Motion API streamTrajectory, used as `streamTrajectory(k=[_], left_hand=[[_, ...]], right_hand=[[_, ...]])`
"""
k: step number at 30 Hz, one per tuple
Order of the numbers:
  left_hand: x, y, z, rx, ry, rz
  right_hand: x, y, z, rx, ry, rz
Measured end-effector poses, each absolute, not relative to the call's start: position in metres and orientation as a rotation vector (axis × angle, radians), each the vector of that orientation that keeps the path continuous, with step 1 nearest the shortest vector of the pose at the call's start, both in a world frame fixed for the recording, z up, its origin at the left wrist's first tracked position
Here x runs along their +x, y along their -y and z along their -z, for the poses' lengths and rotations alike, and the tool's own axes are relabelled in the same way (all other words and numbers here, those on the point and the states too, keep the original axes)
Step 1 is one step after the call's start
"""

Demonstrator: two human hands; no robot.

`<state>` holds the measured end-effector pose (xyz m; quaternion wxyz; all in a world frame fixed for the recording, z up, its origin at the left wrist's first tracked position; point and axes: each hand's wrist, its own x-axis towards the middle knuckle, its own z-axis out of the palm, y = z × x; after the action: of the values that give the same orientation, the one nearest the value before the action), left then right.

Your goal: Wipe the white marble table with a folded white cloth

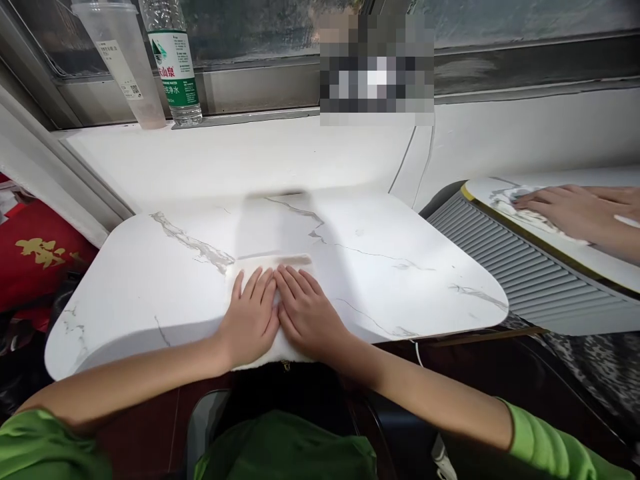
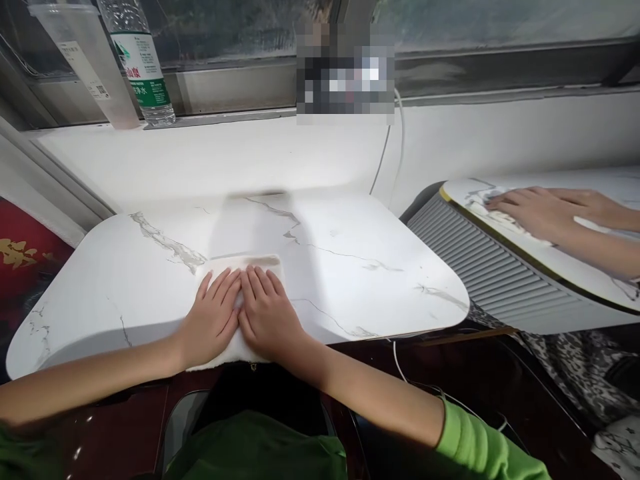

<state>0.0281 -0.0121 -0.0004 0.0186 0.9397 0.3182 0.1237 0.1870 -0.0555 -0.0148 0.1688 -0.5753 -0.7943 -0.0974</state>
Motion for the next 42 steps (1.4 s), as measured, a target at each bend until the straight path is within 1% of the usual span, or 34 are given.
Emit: streamTrajectory(k=[3, 7, 11, 18, 22, 25, 30, 38, 42], left_hand=[[0.022, 0.021, -0.001, 2.907, -0.973, -0.339], [0.025, -0.001, -0.001, 2.871, -0.998, -0.309], [0.029, -0.055, 0.001, 2.807, -1.105, -0.325], [0.046, -0.186, -0.003, 2.777, -1.158, -0.413], [0.055, -0.216, -0.005, 2.762, -1.173, -0.415], [0.054, -0.208, -0.003, 2.747, -1.201, -0.42], [0.042, -0.172, -0.001, 2.727, -1.294, -0.402], [-0.012, -0.087, -0.005, 2.766, -1.146, -0.331], [-0.046, -0.045, -0.006, 2.801, -1.134, -0.339]], right_hand=[[0.182, 0.062, 0.012, -1.626, 2.257, 0.232], [0.183, 0.039, 0.011, -1.631, 2.264, 0.15], [0.185, -0.018, 0.012, -1.623, 2.241, 0.104], [0.19, -0.147, 0.013, -1.664, 2.109, 0.073], [0.193, -0.175, 0.015, -1.707, 2.024, 0.075], [0.196, -0.173, 0.016, -1.677, 2.038, 0.075], [0.19, -0.146, 0.014, -1.625, 2.109, 0.038], [0.142, -0.051, 0.014, -1.666, 2.158, 0.106], [0.114, -0.008, 0.006, -1.628, 2.259, 0.143]])
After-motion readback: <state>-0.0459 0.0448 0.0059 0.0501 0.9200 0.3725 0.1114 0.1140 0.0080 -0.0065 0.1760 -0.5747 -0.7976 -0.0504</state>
